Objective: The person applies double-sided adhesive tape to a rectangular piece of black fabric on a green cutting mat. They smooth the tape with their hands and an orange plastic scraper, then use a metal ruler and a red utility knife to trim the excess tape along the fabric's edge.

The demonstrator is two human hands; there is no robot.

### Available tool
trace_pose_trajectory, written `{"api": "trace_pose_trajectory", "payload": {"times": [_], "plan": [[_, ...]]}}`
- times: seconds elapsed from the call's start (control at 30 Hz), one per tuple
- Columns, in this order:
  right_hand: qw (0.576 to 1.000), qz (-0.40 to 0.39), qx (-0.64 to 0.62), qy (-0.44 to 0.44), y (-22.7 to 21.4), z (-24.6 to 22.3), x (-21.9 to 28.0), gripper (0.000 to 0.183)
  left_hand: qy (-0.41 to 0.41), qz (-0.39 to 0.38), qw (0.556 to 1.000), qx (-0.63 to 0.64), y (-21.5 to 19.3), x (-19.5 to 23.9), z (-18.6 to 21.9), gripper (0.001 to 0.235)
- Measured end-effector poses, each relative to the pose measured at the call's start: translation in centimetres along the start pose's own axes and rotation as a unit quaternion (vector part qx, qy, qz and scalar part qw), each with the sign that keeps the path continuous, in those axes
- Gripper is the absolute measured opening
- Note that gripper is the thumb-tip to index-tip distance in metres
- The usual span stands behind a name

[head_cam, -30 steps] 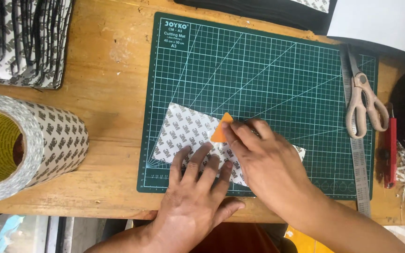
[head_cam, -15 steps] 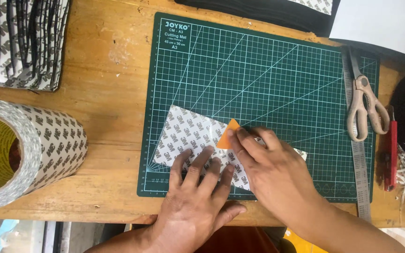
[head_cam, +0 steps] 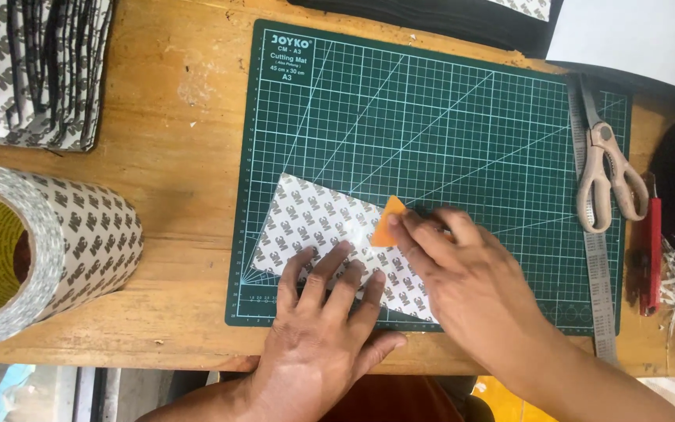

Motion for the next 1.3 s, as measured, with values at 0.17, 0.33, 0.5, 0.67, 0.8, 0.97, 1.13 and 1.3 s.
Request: {"api": "trace_pose_trajectory", "payload": {"times": [0.17, 0.33, 0.5, 0.67, 0.8, 0.97, 1.13, 1.3], "plan": [[0.999, 0.021, 0.018, 0.018, 1.1, 1.7, 3.0, 0.075, 0.013, -0.007, 1.0, -0.008, 0.1, -0.1, 0.0, 0.058], [0.999, 0.006, -0.008, 0.039, 1.8, 3.2, 4.9, 0.072, 0.008, 0.009, 1.0, 0.001, 0.1, -0.1, -0.1, 0.057], [0.998, 0.026, 0.013, 0.054, 1.9, 4.3, 6.8, 0.072, 0.005, 0.008, 1.0, 0.011, 0.0, -0.2, -0.2, 0.056], [0.994, 0.052, 0.019, 0.089, 2.2, 5.0, 8.3, 0.066, 0.016, -0.002, 1.0, 0.005, -0.2, -0.2, -0.2, 0.057], [0.993, 0.068, -0.023, 0.091, 1.4, 5.5, 8.2, 0.06, 0.012, -0.008, 1.0, 0.022, -0.2, 0.1, 0.0, 0.059], [0.99, 0.031, -0.081, 0.11, 1.8, 3.1, 7.8, 0.076, 0.011, 0.001, 1.0, 0.008, -0.8, -0.1, 0.1, 0.058], [0.986, 0.108, -0.114, 0.055, -0.5, -0.2, 4.4, 0.066, 0.019, -0.001, 1.0, 0.013, -0.4, -0.1, 0.1, 0.058], [0.997, 0.07, -0.029, 0.032, -0.5, -1.2, 1.3, 0.07, 0.018, -0.006, 1.0, 0.011, 0.3, 0.3, 0.1, 0.06]]}}
Point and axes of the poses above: each hand's wrist, its own x-axis away from the middle knuckle, its own y-axis out of the palm, z = x × y, the point moved 7 cm from there along -x, towards the middle knuckle, and after that the axes turned 8 degrees about y, right-handed, at the moved point
